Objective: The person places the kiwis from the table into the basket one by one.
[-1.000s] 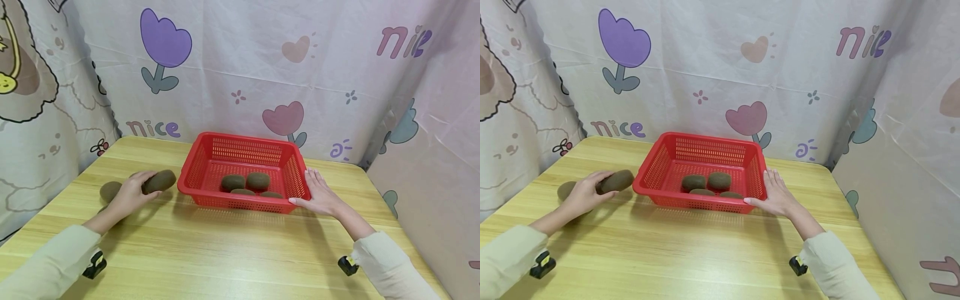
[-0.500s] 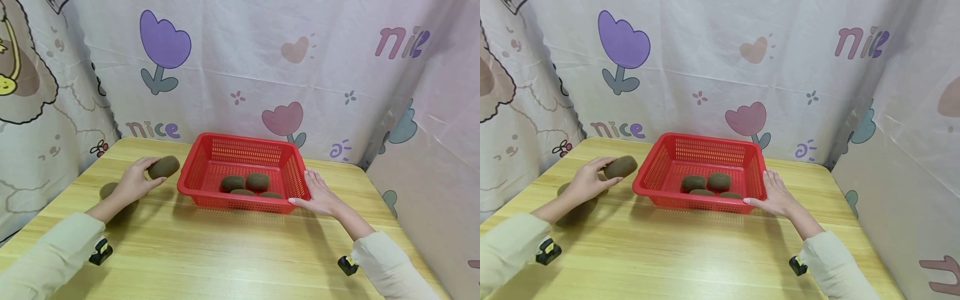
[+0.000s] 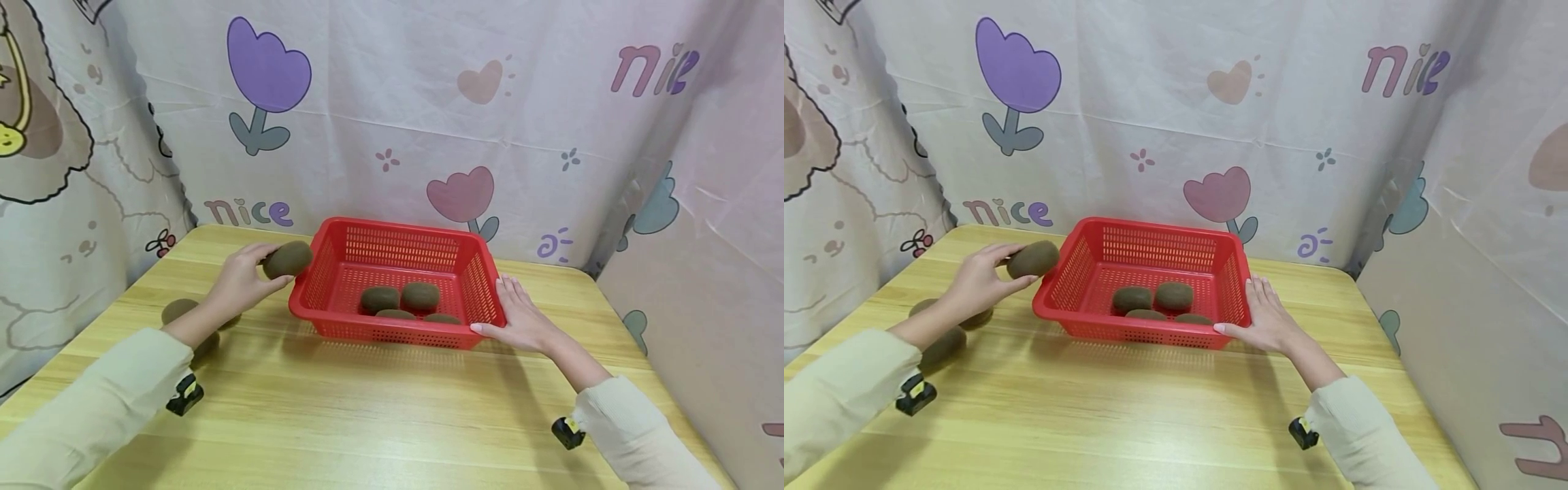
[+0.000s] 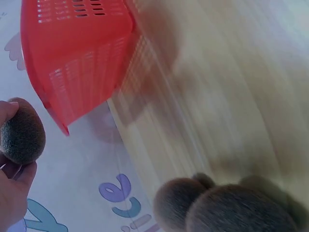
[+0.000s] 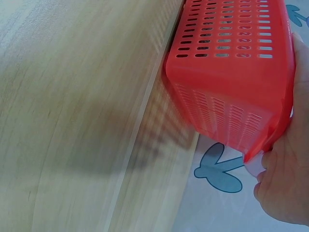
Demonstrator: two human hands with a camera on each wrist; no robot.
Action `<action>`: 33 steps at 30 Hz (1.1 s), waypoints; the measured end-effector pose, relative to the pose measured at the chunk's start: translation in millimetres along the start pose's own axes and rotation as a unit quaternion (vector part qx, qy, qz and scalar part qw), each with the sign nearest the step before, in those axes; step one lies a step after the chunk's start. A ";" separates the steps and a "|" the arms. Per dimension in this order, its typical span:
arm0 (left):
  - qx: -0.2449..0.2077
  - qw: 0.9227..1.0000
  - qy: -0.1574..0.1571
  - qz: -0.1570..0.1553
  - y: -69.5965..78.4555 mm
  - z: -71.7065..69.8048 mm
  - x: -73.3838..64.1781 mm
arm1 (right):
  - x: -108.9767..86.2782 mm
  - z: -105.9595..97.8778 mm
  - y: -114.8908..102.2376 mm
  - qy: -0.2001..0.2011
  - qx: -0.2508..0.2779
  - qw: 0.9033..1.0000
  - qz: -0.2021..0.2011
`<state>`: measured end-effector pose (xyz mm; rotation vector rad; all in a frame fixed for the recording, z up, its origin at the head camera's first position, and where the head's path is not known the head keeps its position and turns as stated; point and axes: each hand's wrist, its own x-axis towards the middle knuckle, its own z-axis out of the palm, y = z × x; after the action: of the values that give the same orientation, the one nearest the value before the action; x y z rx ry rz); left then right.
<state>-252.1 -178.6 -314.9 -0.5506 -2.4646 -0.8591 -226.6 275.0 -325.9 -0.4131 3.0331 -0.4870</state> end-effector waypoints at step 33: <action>-0.007 0.970 -0.184 -0.158 56.8 76.1 38.7 | 0.4 0.8 1.8 -0.006 0.003 1.000 0.000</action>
<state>-277.2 -79.2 -319.9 -0.3497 -2.9436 -0.9658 -227.4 276.2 -327.2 -0.4134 3.0199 -0.4911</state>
